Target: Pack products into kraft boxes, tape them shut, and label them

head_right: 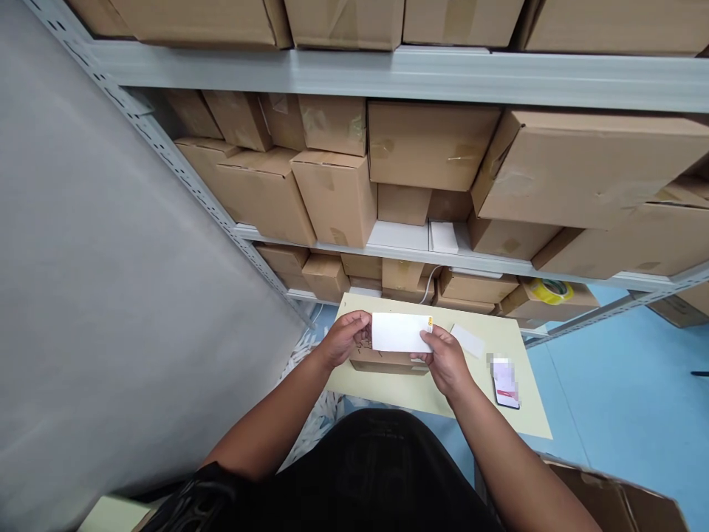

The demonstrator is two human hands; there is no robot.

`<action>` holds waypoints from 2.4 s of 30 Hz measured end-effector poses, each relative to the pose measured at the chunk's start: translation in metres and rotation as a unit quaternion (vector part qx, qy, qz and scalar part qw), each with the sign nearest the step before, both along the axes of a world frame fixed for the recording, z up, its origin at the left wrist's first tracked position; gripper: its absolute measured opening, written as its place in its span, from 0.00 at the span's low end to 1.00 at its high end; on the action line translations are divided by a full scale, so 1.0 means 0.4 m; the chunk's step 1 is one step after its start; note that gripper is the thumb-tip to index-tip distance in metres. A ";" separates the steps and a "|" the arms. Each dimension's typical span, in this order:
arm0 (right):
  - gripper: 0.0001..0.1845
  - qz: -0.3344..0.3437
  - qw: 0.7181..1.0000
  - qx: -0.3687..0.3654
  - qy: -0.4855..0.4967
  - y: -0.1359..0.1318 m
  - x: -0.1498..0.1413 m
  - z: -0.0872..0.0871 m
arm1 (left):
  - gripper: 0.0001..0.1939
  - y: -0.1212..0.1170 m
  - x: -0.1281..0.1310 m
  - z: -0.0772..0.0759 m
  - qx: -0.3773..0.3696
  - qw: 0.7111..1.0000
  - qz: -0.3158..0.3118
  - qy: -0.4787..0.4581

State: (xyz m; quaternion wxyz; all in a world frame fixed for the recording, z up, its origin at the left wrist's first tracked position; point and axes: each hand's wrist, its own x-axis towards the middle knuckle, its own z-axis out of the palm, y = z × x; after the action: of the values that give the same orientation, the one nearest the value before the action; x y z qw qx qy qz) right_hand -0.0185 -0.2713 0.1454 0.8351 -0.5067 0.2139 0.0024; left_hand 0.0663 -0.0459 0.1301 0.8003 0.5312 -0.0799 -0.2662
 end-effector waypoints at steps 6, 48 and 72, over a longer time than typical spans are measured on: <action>0.16 0.028 1.000 0.002 0.004 -0.023 0.006 0.009 | 0.25 -0.019 0.011 0.004 0.002 0.999 0.012 0.038; 0.16 0.068 0.997 0.026 0.016 -0.003 -0.015 -0.014 | 0.19 0.007 -0.005 -0.001 -0.127 0.987 -0.040 0.085; 0.18 0.076 0.997 0.009 0.015 0.002 -0.035 -0.010 | 0.17 0.003 -0.027 -0.008 -0.107 0.989 -0.031 0.100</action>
State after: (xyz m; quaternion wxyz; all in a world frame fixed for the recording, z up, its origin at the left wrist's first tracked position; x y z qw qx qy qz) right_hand -0.0326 -0.2707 0.1413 0.8337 -0.5139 0.1874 0.0752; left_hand 0.0556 -0.0445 0.1270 0.8481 0.4103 -0.0444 -0.3324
